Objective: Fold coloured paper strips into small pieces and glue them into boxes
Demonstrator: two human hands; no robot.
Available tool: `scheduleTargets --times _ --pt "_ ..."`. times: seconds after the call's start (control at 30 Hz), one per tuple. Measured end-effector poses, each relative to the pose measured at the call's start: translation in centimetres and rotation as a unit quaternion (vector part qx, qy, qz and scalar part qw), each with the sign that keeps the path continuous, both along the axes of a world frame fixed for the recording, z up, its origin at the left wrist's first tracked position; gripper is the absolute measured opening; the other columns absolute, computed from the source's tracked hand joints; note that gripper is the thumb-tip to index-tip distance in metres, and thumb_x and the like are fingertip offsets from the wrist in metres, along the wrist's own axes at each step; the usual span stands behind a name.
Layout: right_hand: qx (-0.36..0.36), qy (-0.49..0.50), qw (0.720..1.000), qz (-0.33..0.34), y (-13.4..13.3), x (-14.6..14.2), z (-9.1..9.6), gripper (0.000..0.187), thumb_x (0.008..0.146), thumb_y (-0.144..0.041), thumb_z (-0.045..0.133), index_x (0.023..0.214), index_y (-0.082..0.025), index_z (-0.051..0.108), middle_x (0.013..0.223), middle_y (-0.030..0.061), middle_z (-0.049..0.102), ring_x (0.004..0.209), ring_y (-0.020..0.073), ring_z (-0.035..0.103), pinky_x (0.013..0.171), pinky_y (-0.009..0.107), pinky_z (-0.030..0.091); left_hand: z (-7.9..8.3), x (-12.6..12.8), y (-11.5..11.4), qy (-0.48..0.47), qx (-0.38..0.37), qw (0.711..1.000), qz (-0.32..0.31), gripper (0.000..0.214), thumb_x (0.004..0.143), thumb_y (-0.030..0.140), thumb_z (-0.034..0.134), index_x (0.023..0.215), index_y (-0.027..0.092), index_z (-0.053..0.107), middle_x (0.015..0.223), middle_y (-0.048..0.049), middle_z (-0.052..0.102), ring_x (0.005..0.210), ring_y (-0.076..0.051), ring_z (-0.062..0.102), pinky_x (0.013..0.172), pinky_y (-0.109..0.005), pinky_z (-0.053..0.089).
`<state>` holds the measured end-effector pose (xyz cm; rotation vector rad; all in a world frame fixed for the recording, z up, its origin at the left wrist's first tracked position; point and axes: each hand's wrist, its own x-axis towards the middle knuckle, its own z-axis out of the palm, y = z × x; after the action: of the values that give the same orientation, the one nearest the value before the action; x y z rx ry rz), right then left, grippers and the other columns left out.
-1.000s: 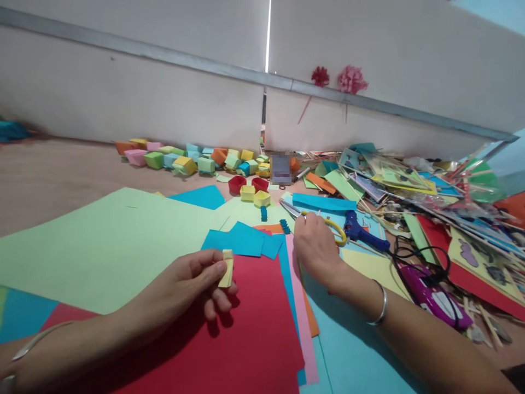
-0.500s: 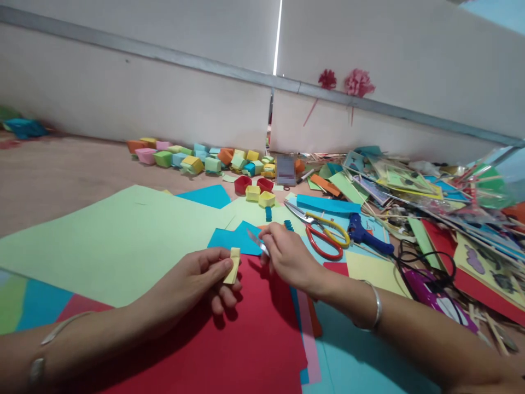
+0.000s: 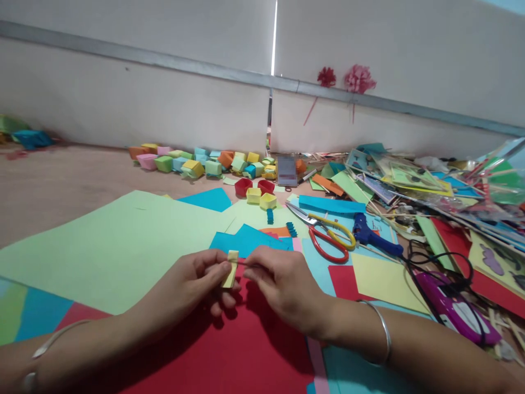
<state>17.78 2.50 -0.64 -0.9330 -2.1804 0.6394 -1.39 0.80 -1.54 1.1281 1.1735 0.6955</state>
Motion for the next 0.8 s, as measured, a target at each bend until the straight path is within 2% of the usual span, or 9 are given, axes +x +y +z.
scheduleTargets --times 0.1,0.2,0.3,0.43,0.5,0.63,0.8 --pt "0.122 -0.017 0.992 0.018 0.0 -0.1 -0.5 0.016 0.093 -0.013 0.051 0.088 -0.014 0.065 0.081 0.0062 0.071 0.074 0.0162 0.063 0.068 0.028 0.049 0.2 0.1 -0.3 0.008 0.012 1.000 -0.001 0.035 0.082 0.053 0.056 0.078 0.018 0.053 0.058 -0.0025 0.069 0.051 -0.017 0.068 0.047 -0.026 0.054" --pt "0.150 -0.017 0.988 0.026 0.0 -0.3 -0.9 0.022 0.096 -0.013 0.044 0.096 -0.011 0.066 0.089 0.0105 0.072 0.083 0.0189 0.065 0.073 0.031 0.052 0.4 0.2 -0.5 0.008 0.018 1.000 0.008 0.038 0.078 0.055 0.059 0.081 0.018 0.054 0.058 -0.0020 0.069 0.049 -0.014 0.065 0.047 -0.025 0.054" --pt "0.139 -0.015 0.990 0.022 -0.1 -0.3 -1.0 0.024 0.098 -0.016 0.042 0.098 -0.013 0.066 0.090 0.0099 0.073 0.084 0.0186 0.066 0.074 0.031 0.053 0.5 0.2 -0.6 0.008 0.030 0.999 0.013 0.037 0.078 0.054 0.060 0.082 0.017 0.054 0.056 -0.0016 0.068 0.045 -0.012 0.062 0.046 -0.023 0.053" --pt "0.086 -0.019 0.996 0.009 -0.1 -0.3 -1.0 0.018 0.096 -0.017 0.048 0.097 -0.014 0.066 0.090 0.0073 0.073 0.082 0.0172 0.068 0.073 0.028 0.054 0.4 0.1 -0.6 0.002 0.050 0.999 0.006 0.036 0.081 0.052 0.058 0.086 0.016 0.056 0.059 -0.0022 0.068 0.049 -0.014 0.065 0.046 -0.023 0.052" --pt "0.094 -0.018 0.995 0.004 -0.1 -0.3 -1.0 0.018 0.096 -0.016 0.049 0.101 -0.013 0.066 0.091 0.0084 0.073 0.083 0.0179 0.068 0.073 0.029 0.054 0.3 0.1 -0.7 0.002 0.057 0.998 0.005 0.036 0.082 0.052 0.056 0.087 0.016 0.057 0.061 -0.0026 0.068 0.051 -0.015 0.066 0.046 -0.023 0.052" --pt "0.115 -0.001 0.993 0.025 0.1 -0.3 -1.2 0.024 0.097 -0.015 0.046 0.109 -0.011 0.066 0.091 0.0104 0.073 0.083 0.0186 0.067 0.073 0.030 0.054 0.1 0.0 -0.8 0.017 0.069 0.997 -0.008 0.034 0.084 0.050 0.053 0.088 0.016 0.058 0.061 -0.0030 0.068 0.048 -0.014 0.063 0.046 -0.024 0.052" --pt "0.062 0.016 0.997 0.043 0.2 -0.2 -1.2 0.025 0.096 -0.013 0.047 0.111 -0.016 0.067 0.091 0.0077 0.072 0.082 0.0159 0.066 0.072 0.028 0.053 0.0 0.0 -0.8 0.009 0.070 0.997 -0.006 0.033 0.084 0.048 0.055 0.090 0.016 0.060 0.066 -0.0028 0.067 0.057 -0.017 0.068 0.048 -0.025 0.054"
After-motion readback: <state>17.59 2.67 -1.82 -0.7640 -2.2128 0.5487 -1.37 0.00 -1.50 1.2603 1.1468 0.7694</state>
